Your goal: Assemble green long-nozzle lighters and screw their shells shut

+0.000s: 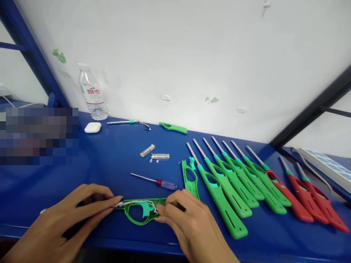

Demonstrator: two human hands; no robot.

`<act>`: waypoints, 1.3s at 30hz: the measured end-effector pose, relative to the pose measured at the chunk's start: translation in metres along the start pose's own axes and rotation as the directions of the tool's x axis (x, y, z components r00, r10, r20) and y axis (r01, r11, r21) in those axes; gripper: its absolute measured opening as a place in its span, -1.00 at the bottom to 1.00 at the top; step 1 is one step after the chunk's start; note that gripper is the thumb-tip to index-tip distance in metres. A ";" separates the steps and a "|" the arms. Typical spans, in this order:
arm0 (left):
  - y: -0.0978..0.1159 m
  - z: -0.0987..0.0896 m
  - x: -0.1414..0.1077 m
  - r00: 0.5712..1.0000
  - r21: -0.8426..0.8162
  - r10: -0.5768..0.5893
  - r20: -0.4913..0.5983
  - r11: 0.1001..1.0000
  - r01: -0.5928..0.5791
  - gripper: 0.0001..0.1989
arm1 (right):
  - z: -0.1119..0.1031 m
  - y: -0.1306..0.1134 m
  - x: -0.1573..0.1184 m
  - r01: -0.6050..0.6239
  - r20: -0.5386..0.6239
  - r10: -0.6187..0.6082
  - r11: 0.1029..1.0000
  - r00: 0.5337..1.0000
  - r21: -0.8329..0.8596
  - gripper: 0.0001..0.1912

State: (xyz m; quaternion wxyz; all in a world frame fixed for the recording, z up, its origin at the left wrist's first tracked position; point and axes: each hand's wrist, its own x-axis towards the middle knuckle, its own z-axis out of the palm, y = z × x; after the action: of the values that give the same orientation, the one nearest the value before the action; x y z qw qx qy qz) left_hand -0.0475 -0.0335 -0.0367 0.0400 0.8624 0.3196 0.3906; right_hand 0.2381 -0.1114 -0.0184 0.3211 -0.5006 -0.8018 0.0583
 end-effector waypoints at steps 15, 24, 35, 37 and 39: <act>-0.013 0.003 -0.010 0.989 0.059 0.083 0.124 0.994 -0.091 -0.69 | 0.001 0.003 -0.002 -0.004 0.018 0.003 1.000 1.000 0.017 -0.67; -0.009 0.002 -0.009 0.980 0.078 0.034 0.196 0.996 -0.050 -0.66 | 0.000 0.001 -0.002 -0.029 0.049 0.027 0.999 0.998 0.031 -0.66; 0.000 0.003 0.000 0.978 -0.027 0.001 0.210 1.000 0.005 -0.70 | 0.004 0.004 -0.007 -0.065 0.070 0.058 0.992 0.996 0.107 -0.78; 0.002 0.004 0.000 0.980 -0.018 -0.023 0.197 0.999 0.027 -0.67 | 0.004 0.005 -0.007 -0.073 0.074 0.064 0.990 0.995 0.125 -0.80; 0.003 0.003 -0.001 0.984 0.001 -0.039 0.173 0.999 0.039 -0.65 | 0.004 0.004 -0.007 -0.079 0.074 0.069 0.988 0.995 0.135 -0.81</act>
State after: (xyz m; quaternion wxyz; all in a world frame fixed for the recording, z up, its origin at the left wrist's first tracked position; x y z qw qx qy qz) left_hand -0.0436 -0.0359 -0.0382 0.0765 0.8865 0.3312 0.3139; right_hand 0.2414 -0.1140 -0.0262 0.3244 -0.5043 -0.7875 0.1427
